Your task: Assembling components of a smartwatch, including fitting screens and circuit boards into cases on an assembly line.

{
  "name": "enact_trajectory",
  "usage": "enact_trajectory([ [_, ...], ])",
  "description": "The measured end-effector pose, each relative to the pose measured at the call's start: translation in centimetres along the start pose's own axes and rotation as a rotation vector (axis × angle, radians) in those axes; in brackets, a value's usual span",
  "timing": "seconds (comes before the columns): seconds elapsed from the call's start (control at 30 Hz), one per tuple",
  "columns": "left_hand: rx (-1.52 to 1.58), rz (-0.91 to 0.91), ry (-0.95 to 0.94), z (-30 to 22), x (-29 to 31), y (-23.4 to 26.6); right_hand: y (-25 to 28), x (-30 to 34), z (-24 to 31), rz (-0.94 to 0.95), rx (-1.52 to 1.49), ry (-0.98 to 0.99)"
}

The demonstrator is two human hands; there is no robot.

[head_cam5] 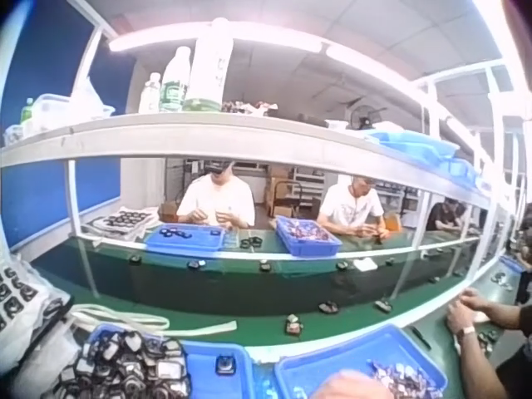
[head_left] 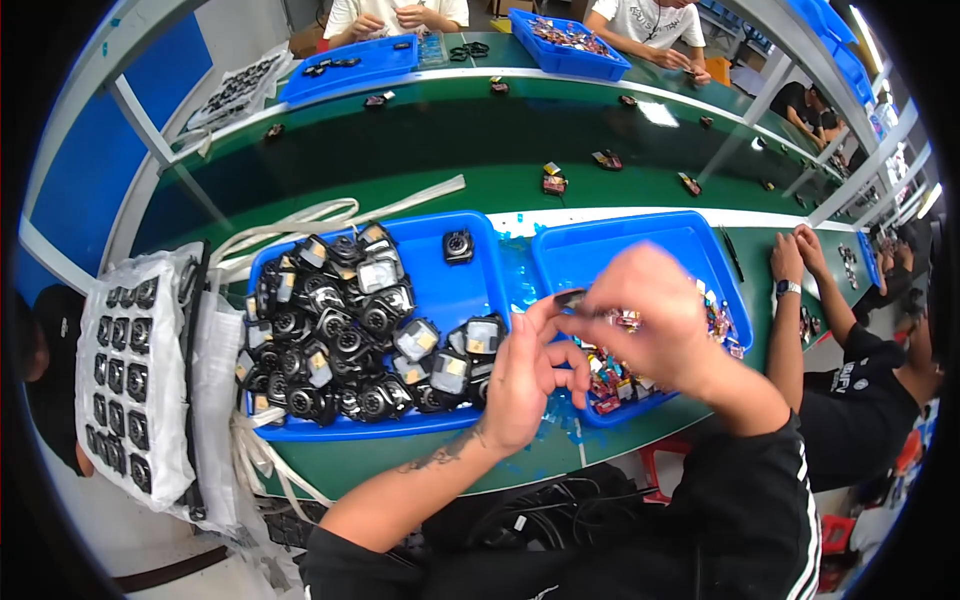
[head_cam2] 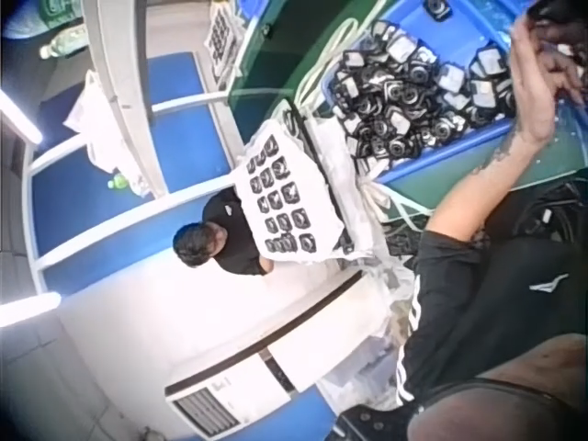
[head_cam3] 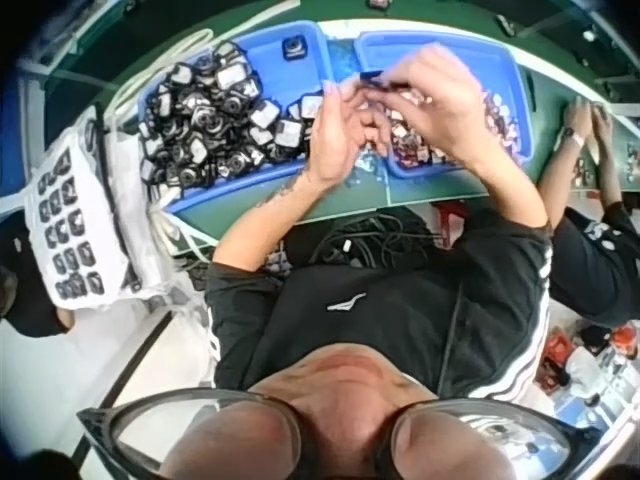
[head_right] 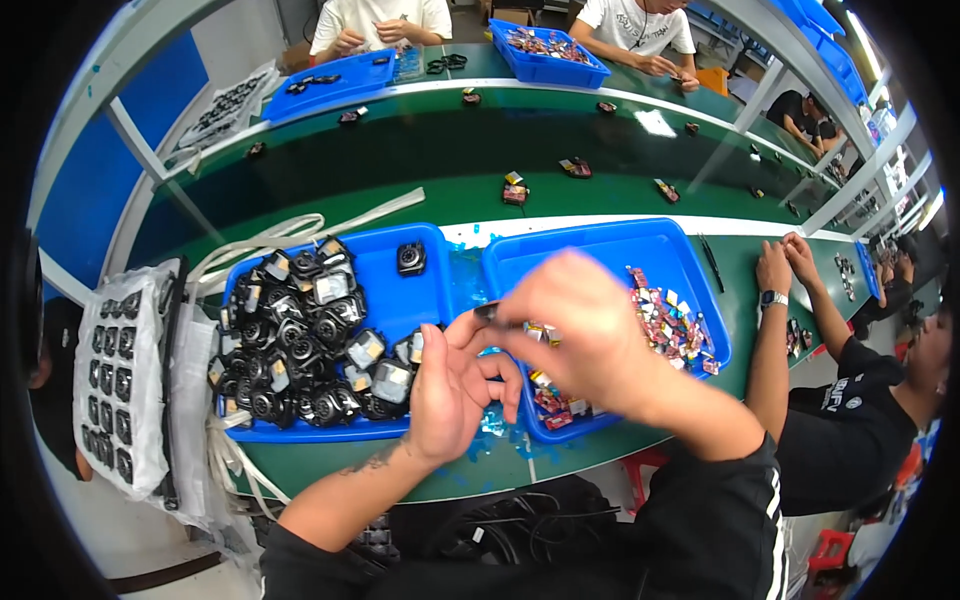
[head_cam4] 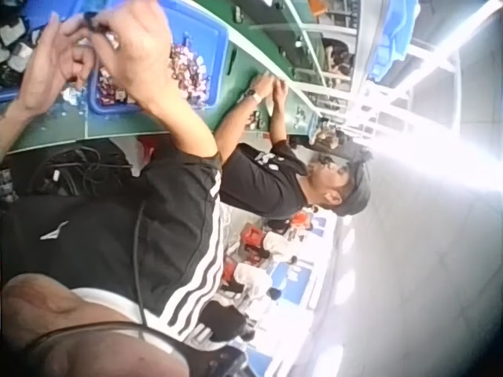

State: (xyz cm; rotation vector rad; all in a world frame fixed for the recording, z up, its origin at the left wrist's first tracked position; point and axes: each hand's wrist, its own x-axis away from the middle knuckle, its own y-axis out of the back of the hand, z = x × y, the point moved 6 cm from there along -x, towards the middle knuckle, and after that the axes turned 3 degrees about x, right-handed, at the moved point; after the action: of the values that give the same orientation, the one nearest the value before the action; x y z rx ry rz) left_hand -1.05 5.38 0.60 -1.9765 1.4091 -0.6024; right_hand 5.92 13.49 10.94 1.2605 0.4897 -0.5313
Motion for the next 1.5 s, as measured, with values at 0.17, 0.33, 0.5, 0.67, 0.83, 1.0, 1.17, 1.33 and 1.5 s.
enact_trajectory([
  [0.17,0.040,0.004,0.173,1.5,0.1,0.1,-0.7,4.8,-1.3,0.132,-0.360,-0.274],
  [0.33,-0.024,-0.055,0.157,2.1,-0.8,1.9,1.4,6.6,-10.4,0.208,-0.008,-0.544],
  [0.5,-0.067,-0.077,0.122,1.6,-0.8,1.7,-2.1,7.5,-11.0,0.464,0.049,-0.437],
  [0.67,-0.148,-0.060,0.004,1.0,-0.7,1.6,-3.0,7.0,-10.3,0.541,0.221,-0.408],
  [0.83,-0.309,-0.043,-0.082,0.0,-0.8,1.7,-0.6,5.4,-9.7,0.129,0.096,-0.375],
  [1.0,-0.507,-0.096,-0.101,-1.1,-0.9,2.3,1.8,4.1,-5.5,0.269,-0.213,-0.451],
  [1.17,-0.888,0.077,-0.315,-2.5,-0.5,0.3,1.5,3.7,-2.1,0.358,-0.444,-0.273],
  [1.33,-0.837,0.137,-0.249,-2.2,-0.1,-0.5,0.0,4.8,-2.6,0.324,-0.771,-0.655],
  [1.5,-0.856,0.135,-0.283,-2.5,0.0,-0.1,-1.0,5.5,-2.6,0.253,-0.978,-0.748],
])
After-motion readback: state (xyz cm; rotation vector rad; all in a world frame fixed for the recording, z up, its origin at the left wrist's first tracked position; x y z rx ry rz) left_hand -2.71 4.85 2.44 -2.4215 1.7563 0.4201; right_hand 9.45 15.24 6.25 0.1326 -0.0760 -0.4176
